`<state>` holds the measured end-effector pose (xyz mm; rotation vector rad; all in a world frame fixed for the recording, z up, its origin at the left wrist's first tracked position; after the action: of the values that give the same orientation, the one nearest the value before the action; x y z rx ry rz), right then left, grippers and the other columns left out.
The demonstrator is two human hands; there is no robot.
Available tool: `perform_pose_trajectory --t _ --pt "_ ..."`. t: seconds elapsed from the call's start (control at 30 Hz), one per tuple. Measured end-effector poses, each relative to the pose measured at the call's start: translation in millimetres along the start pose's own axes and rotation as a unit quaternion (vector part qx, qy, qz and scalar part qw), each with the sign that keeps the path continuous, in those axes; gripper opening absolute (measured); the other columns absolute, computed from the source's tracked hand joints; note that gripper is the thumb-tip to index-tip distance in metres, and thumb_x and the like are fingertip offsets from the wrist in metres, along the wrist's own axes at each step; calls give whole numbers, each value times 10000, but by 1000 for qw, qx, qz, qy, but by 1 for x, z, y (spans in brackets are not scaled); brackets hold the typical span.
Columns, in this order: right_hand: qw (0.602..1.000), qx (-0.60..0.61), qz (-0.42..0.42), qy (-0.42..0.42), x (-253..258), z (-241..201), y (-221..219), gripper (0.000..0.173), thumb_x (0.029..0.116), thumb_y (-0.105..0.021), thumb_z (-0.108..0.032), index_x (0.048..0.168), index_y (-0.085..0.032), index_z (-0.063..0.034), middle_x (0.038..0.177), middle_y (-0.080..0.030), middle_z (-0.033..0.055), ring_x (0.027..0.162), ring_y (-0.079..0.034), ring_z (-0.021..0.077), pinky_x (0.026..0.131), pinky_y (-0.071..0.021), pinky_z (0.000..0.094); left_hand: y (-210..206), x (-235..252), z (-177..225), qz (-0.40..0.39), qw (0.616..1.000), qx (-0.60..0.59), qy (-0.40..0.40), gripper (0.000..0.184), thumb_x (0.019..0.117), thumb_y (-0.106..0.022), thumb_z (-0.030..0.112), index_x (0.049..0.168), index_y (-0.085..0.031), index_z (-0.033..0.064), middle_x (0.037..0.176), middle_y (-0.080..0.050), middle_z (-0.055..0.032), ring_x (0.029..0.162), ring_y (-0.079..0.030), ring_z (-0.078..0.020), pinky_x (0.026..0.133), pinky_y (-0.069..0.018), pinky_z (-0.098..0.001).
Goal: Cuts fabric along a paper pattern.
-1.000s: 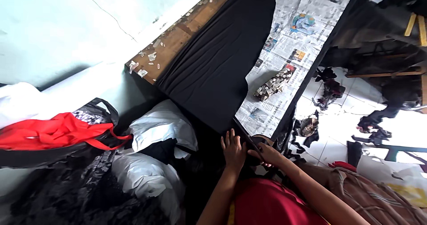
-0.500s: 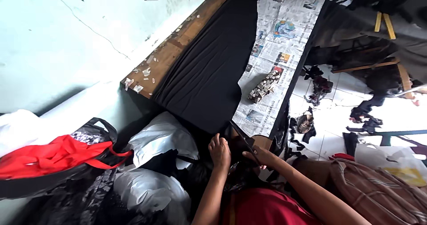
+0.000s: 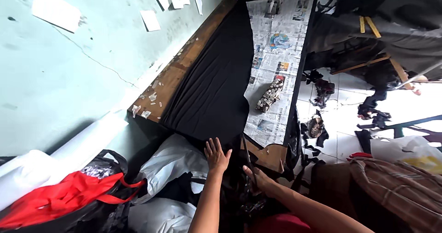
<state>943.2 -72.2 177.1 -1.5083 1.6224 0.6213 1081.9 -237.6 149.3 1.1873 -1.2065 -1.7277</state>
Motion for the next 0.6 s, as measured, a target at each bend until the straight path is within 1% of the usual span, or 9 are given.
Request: perform_pose_trajectory --t 0.07,0.1,0.17,0.27,0.33,0.43,0.6 --pt "998 52 19 1 4 -2 -20 675 1033 -470 -603 1385 -389 -33 814 -598 103 676 -646 235 679 -582 417 3 4 -4 -45 999 14 12 1065 943 -400 764 1639 -61 33 1692 36 -268 1572 36 -445 1256 1 -581" --pt "997 74 27 3 7 -4 -30 663 1038 -469 -594 1385 -376 -36 821 -593 102 674 -645 231 671 -582 407 4 5 -5 -61 998 24 15 1092 932 -375 791 1639 -31 34 1691 72 -264 1570 64 -442 1256 20 -579" --pt "993 113 44 9 14 -7 -48 631 1042 -471 -579 1358 -375 -41 808 -581 96 655 -635 219 653 -577 389 8 8 -5 -87 995 42 20 1110 923 -360 810 1638 5 43 1689 108 -254 1570 92 -433 1254 42 -572" --pt "984 163 70 24 29 -10 -69 615 1040 -489 -566 1339 -376 -41 789 -569 96 641 -627 223 647 -577 395 15 12 -4 -132 989 53 29 1117 923 -353 816 1635 54 58 1682 166 -239 1563 140 -426 1251 59 -571" --pt "979 183 84 34 38 -13 -79 618 1043 -486 -563 1349 -372 -39 784 -567 99 642 -625 226 646 -574 401 17 15 -3 -148 987 56 33 1119 922 -352 818 1634 66 64 1683 179 -227 1560 153 -428 1252 54 -571" --pt "976 190 101 38 45 -19 -91 634 1048 -469 -563 1382 -359 -35 804 -582 119 662 -631 236 653 -568 401 16 14 -2 -144 987 54 38 1114 922 -379 809 1638 58 75 1684 169 -229 1562 140 -430 1255 38 -566" --pt "972 193 127 38 54 -23 -98 645 1046 -461 -576 1394 -364 -41 843 -586 133 670 -633 246 652 -569 411 18 12 0 -151 985 69 40 1074 946 -373 778 1637 81 93 1679 194 -222 1560 153 -426 1258 28 -558"
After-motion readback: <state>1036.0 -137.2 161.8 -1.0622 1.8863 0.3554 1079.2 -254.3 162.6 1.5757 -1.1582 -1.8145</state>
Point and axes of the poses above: each hand's wrist, its own x-axis towards the middle knuckle, its own y-axis out of the back of the hand, z = x × y, the point moved 1 cm from there along x, towards the middle knuckle
